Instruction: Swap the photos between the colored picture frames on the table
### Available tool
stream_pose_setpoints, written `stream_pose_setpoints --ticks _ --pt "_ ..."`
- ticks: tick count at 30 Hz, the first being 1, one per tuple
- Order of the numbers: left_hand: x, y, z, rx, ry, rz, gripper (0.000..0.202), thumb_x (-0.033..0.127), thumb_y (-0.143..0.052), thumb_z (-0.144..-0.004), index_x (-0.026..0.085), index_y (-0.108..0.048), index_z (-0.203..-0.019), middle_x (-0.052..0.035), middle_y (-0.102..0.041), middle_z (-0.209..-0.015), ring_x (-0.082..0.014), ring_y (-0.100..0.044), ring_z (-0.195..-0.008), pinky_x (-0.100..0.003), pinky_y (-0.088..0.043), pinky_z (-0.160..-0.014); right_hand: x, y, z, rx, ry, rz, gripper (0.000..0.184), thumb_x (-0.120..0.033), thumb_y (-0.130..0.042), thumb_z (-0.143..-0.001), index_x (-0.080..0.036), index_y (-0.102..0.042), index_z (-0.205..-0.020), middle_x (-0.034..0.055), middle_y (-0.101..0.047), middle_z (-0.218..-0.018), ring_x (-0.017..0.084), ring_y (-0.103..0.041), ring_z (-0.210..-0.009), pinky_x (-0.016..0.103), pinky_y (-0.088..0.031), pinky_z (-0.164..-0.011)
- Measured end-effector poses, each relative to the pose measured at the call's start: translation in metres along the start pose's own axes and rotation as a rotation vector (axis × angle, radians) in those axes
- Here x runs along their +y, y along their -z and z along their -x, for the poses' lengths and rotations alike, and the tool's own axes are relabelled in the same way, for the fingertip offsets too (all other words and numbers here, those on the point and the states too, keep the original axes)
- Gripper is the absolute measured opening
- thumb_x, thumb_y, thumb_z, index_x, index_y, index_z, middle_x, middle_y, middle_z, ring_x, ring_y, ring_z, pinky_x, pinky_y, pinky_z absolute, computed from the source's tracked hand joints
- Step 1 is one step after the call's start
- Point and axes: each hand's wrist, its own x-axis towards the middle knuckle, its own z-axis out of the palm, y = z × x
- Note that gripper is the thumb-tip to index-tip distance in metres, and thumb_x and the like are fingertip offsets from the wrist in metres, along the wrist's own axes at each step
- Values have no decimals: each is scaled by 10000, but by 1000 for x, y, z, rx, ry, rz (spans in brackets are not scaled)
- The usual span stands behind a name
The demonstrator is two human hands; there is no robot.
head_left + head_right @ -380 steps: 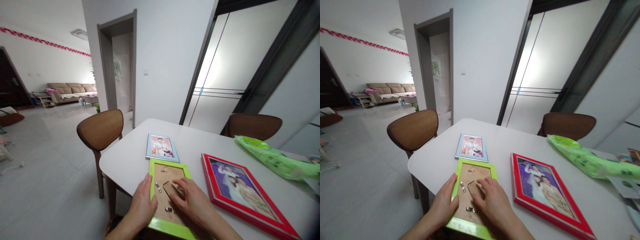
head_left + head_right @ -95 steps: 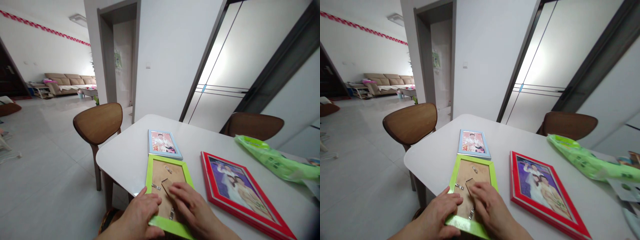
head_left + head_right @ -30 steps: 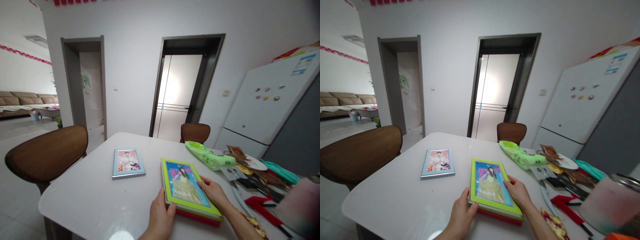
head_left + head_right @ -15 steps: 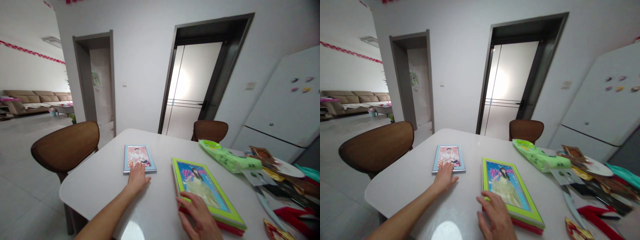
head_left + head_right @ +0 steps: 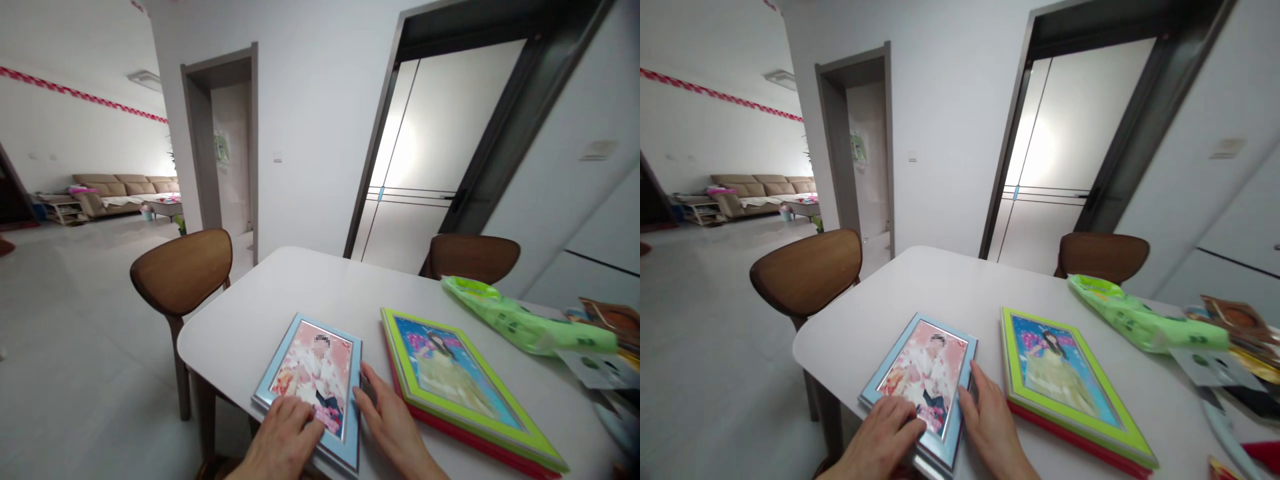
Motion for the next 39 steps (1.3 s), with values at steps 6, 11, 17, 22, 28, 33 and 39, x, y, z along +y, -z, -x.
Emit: stream_pose_setpoints --ticks 6,11,17,22,28,33,39 --pt "10 8 1 197 -50 122 171 177 -493 -712 178 -488 -883 -61 -546 -910 -216 -474 -830 -350 -389 -760 -21 14 6 91 -114 -320 521 -417 -394 -748 -143 -417 -1190 116 -475 -1215 221 -456 -1089 375 -348 -927" --pt "19 39 -5 519 235 620 199 129 -491 -703 191 -453 -887 -54 -528 -1013 -202 -496 -931 -332 -397 -822 -51 10 0 131 -52 -416 516 -423 -370 -773 -163 -363 -1219 121 -420 -1251 205 -431 -1107 373 -362 -915" --pt "8 28 4 758 525 1106 608 172 -548 -708 213 -207 -1209 -45 -527 -1088 -176 -529 -962 -279 -417 -833 -73 -16 -5 14 179 -266 454 -354 -441 -756 -182 -425 -1175 99 -477 -1194 204 -428 -1101 396 -346 -929" --pt "-10 6 26 661 602 1221 624 153 -593 -656 176 -272 -1191 -66 -531 -1109 -200 -546 -935 -283 -436 -803 -64 -24 2 -139 249 -48 377 -313 -506 -707 -187 -540 -1061 107 -482 -1179 225 -429 -1084 406 -331 -929" --pt "-20 -10 47 401 589 1170 528 156 -550 -684 127 -324 -1160 -92 -584 -1025 -202 -568 -875 -286 -451 -750 -55 -17 9 -246 306 93 350 -225 -488 -687 -224 -563 -1029 90 -471 -1178 223 -412 -1091 402 -324 -915" --pt "-23 2 52 270 616 608 484 213 -593 -669 167 -428 -1121 -57 -597 -920 -210 -566 -780 -311 -448 -695 -53 -12 9 -310 328 139 344 -218 -478 -689 -222 -567 -1020 98 -450 -1195 224 -397 -1104 396 -308 -922" --pt "-25 19 36 116 270 262 468 227 -678 -614 159 -507 -1045 -102 -476 -1182 -244 -386 -1111 -372 -259 -967 -59 -7 5 -416 361 119 362 -189 -519 -652 -251 -582 -1003 85 -412 -1238 231 -354 -1140 402 -288 -929"
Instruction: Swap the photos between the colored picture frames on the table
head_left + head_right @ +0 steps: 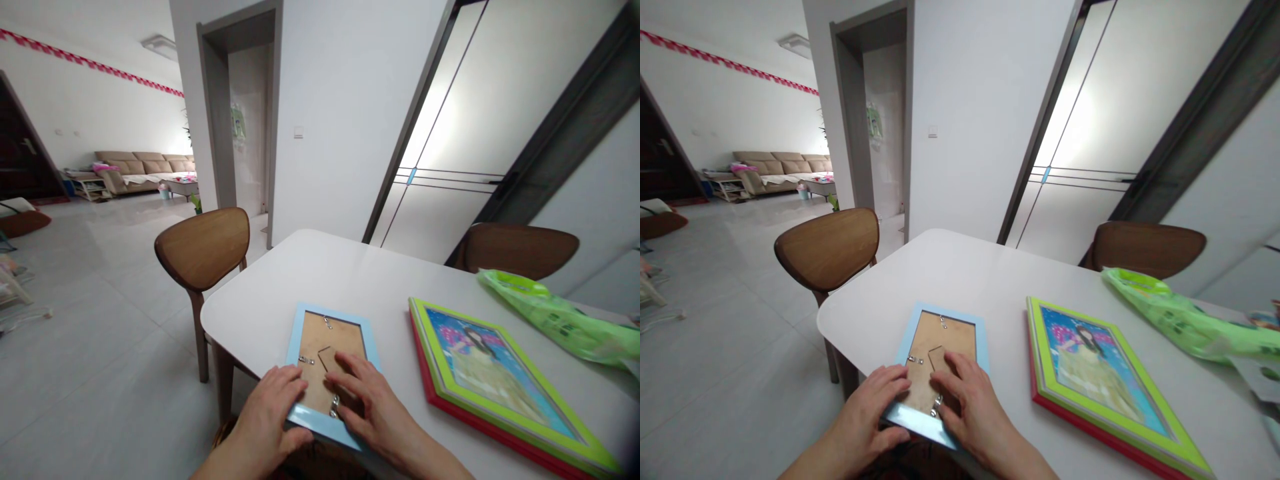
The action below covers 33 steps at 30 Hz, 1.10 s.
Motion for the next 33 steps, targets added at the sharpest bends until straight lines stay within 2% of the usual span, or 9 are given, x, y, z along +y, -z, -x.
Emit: stream_pose_setpoints --ticks 2,6,11,16,25,29,33 --pt "3 -1 -5 -75 -51 2 368 212 -678 -622 178 -543 -963 -69 -525 -1129 -218 -416 -1089 -364 -229 -984 -5 2 -2 -36 29 -15 314 -176 -532 -647 -265 -615 -937 65 -426 -1230 233 -339 -1151 403 -272 -936" --pt "3 -6 -6 -67 -41 5 269 196 -685 -620 200 -557 -857 -27 -550 -1094 -185 -456 -1046 -356 -202 -992 -12 3 -6 -30 59 -35 194 -188 -511 -685 -265 -654 -790 45 -477 -1169 225 -366 -1118 393 -276 -920" --pt "4 -7 -4 -93 -23 -17 275 189 -674 -625 195 -541 -866 -39 -519 -1150 -190 -422 -1093 -373 -188 -999 -15 -5 -27 77 3 -60 231 -189 -497 -704 -234 -626 -890 53 -539 -1043 180 -454 -982 315 -330 -851" --pt "9 -6 -5 -85 9 -46 260 191 -672 -621 191 -535 -841 -42 -521 -1146 -193 -419 -1095 -385 -198 -997 -22 -15 -55 157 -68 102 146 -249 -495 -736 -237 -636 -771 33 -575 -835 172 -473 -843 280 -342 -742" --pt "14 -6 -7 -89 24 -105 254 172 -628 -632 187 -536 -869 -63 -510 -1165 -217 -436 -1084 -414 -233 -982 -29 -23 -64 231 -163 176 131 -201 -464 -737 -172 -592 -742 76 -574 -805 189 -480 -795 300 -342 -697" --pt "17 -4 -7 -114 47 -116 258 186 -640 -622 188 -538 -859 -65 -512 -1165 -223 -438 -1081 -410 -239 -978 -18 -11 -58 221 -128 141 163 -230 -465 -741 -178 -600 -816 61 -596 -853 170 -499 -838 276 -357 -745" --pt "14 -2 -7 -132 35 -96 274 192 -642 -615 186 -533 -867 -66 -476 -1207 -215 -409 -1112 -397 -224 -984 10 13 -38 198 -143 165 241 -186 -454 -712 -157 -604 -898 85 -580 -980 190 -487 -917 301 -344 -811"
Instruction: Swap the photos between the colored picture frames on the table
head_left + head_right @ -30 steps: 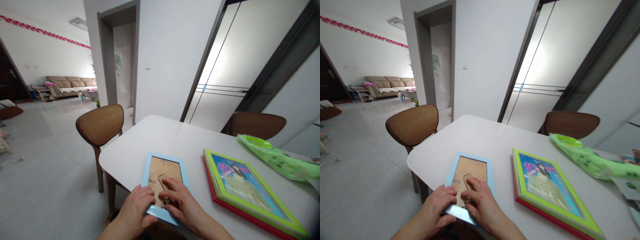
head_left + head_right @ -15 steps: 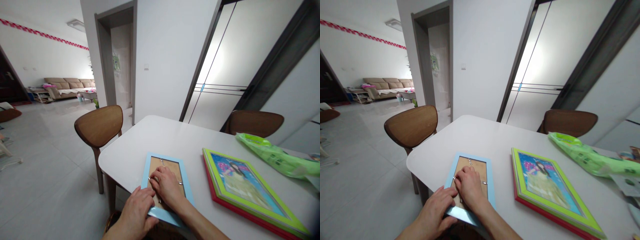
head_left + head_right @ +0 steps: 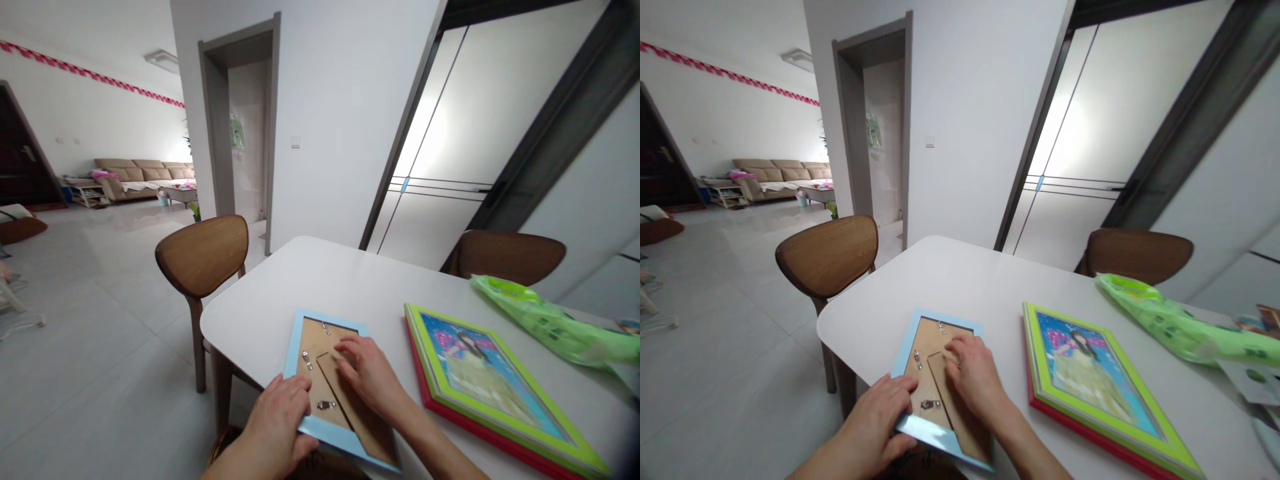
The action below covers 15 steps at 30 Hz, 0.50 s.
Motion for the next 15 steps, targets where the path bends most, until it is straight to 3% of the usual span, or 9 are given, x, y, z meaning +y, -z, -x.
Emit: stream_pose_setpoints --ticks 3,6,11,15 --pt "-3 1 -3 -31 -9 18 324 203 -648 -606 173 -525 -904 -89 -421 -1259 -219 -350 -1164 -398 -202 -994 23 8 8 -70 -17 70 227 -136 -461 -653 -166 -632 -799 77 -590 -922 199 -490 -891 298 -357 -785" --pt "-3 3 -6 -62 0 17 308 203 -655 -595 165 -538 -878 -106 -412 -1265 -232 -341 -1171 -398 -205 -992 32 5 10 -56 -8 112 228 -113 -428 -667 -169 -634 -749 69 -586 -874 186 -488 -850 275 -362 -754" --pt "-4 4 -6 -64 -17 19 305 209 -645 -607 170 -534 -888 -101 -415 -1265 -219 -344 -1171 -384 -207 -991 27 -2 4 -21 -11 127 246 -99 -403 -691 -165 -630 -761 68 -587 -820 183 -481 -801 273 -354 -734" --pt "-7 0 -6 -67 -19 21 333 231 -655 -610 180 -524 -912 -91 -398 -1279 -218 -325 -1185 -392 -200 -992 20 -11 -15 4 -8 117 284 -109 -391 -719 -148 -612 -891 70 -587 -887 167 -484 -837 257 -340 -774"
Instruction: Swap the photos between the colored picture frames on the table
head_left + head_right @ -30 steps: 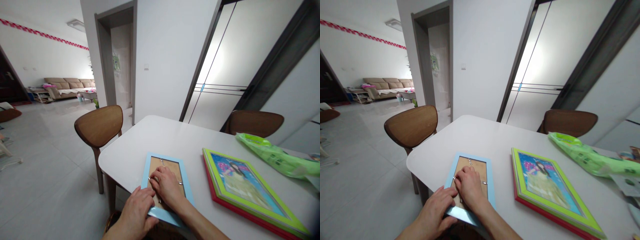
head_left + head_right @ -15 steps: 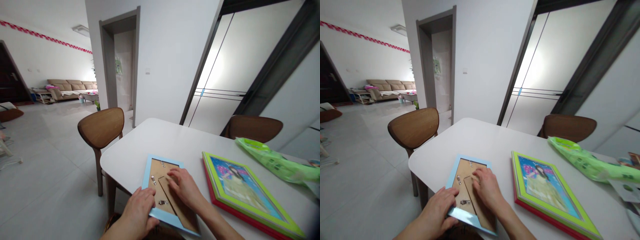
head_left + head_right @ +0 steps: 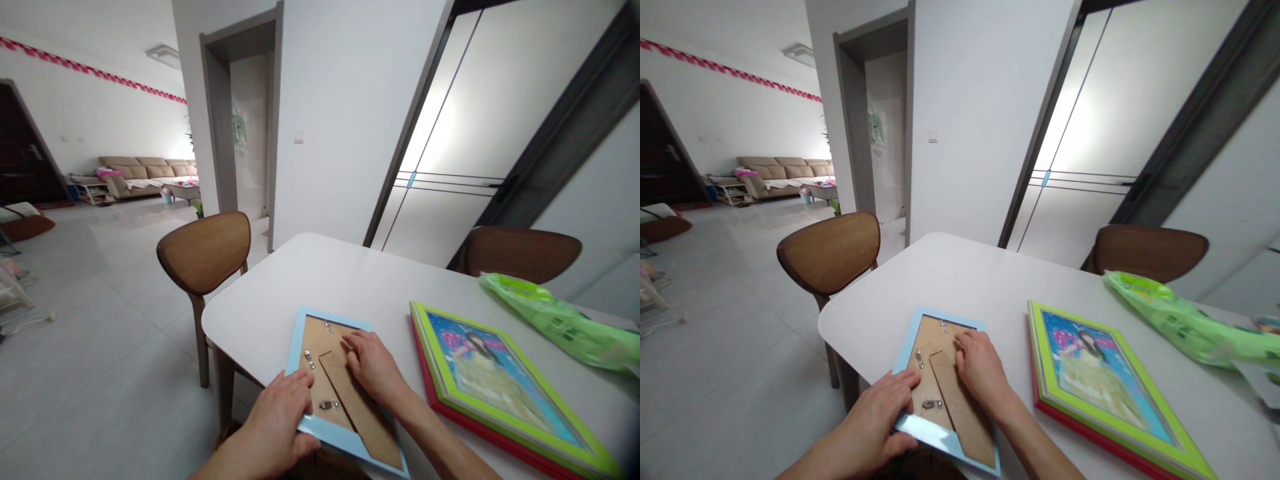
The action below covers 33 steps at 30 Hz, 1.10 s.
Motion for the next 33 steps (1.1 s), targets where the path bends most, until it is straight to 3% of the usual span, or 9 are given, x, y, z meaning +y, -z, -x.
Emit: stream_pose_setpoints --ticks 5,10,14,16,20,23,28,30,33 --pt "1 -4 -4 14 -10 10 320 241 -666 -611 190 -528 -895 -91 -401 -1277 -216 -324 -1186 -386 -207 -988 -7 -20 -30 37 -83 8 274 -192 -375 -781 -146 -641 -831 82 -589 -816 168 -490 -789 271 -340 -760" --pt "1 -5 -6 28 -22 16 301 253 -678 -615 190 -528 -869 -83 -413 -1267 -219 -339 -1173 -377 -224 -982 -8 -27 -38 55 -110 7 264 -218 -400 -783 -190 -640 -888 70 -592 -869 171 -484 -827 271 -345 -759" --pt "-2 -7 -7 53 -34 15 306 250 -684 -609 189 -528 -864 -82 -417 -1263 -217 -345 -1167 -365 -231 -981 -9 -14 -28 52 -69 -14 283 -217 -409 -773 -163 -601 -974 72 -594 -910 167 -497 -846 267 -345 -783" --pt "-3 -8 -8 60 -33 20 326 255 -689 -602 189 -526 -876 -80 -418 -1262 -214 -345 -1167 -360 -233 -981 -10 -4 -13 55 -38 -27 316 -250 -407 -776 -144 -564 -1029 80 -584 -952 174 -493 -886 270 -339 -806" --pt "-1 -11 -10 65 -13 27 312 244 -663 -624 184 -525 -897 -77 -415 -1265 -203 -327 -1179 -351 -220 -991 -12 11 27 -21 -22 -47 326 -368 -488 -710 -184 -589 -959 77 -582 -908 203 -507 -861 297 -365 -769" --pt "2 -14 -12 85 5 42 342 224 -646 -623 182 -517 -937 -78 -409 -1267 -206 -320 -1183 -358 -216 -996 -14 12 45 -46 -41 -55 364 -340 -528 -659 -199 -569 -992 83 -573 -917 216 -512 -859 315 -374 -759" --pt "5 -11 -12 122 29 149 517 189 -621 -613 173 -442 -1098 -103 -290 -1338 -224 -278 -1206 -378 -228 -994 -15 16 39 -35 -102 -119 393 -225 -478 -633 -136 -550 -1008 98 -580 -913 202 -527 -848 300 -386 -773" --pt "7 -7 -14 195 63 270 582 174 -594 -627 153 -382 -1168 -119 -265 -1347 -231 -267 -1212 -380 -221 -998 -16 25 33 -36 -103 -111 366 -223 -463 -631 -132 -572 -969 95 -583 -877 205 -533 -828 303 -391 -767" --pt "12 1 -21 382 125 556 480 152 -539 -664 145 -420 -1129 -99 -454 -1216 -220 -404 -1118 -348 -290 -961 -28 40 29 -31 -85 -101 291 -236 -459 -640 -153 -607 -877 81 -578 -816 205 -536 -798 306 -402 -740"
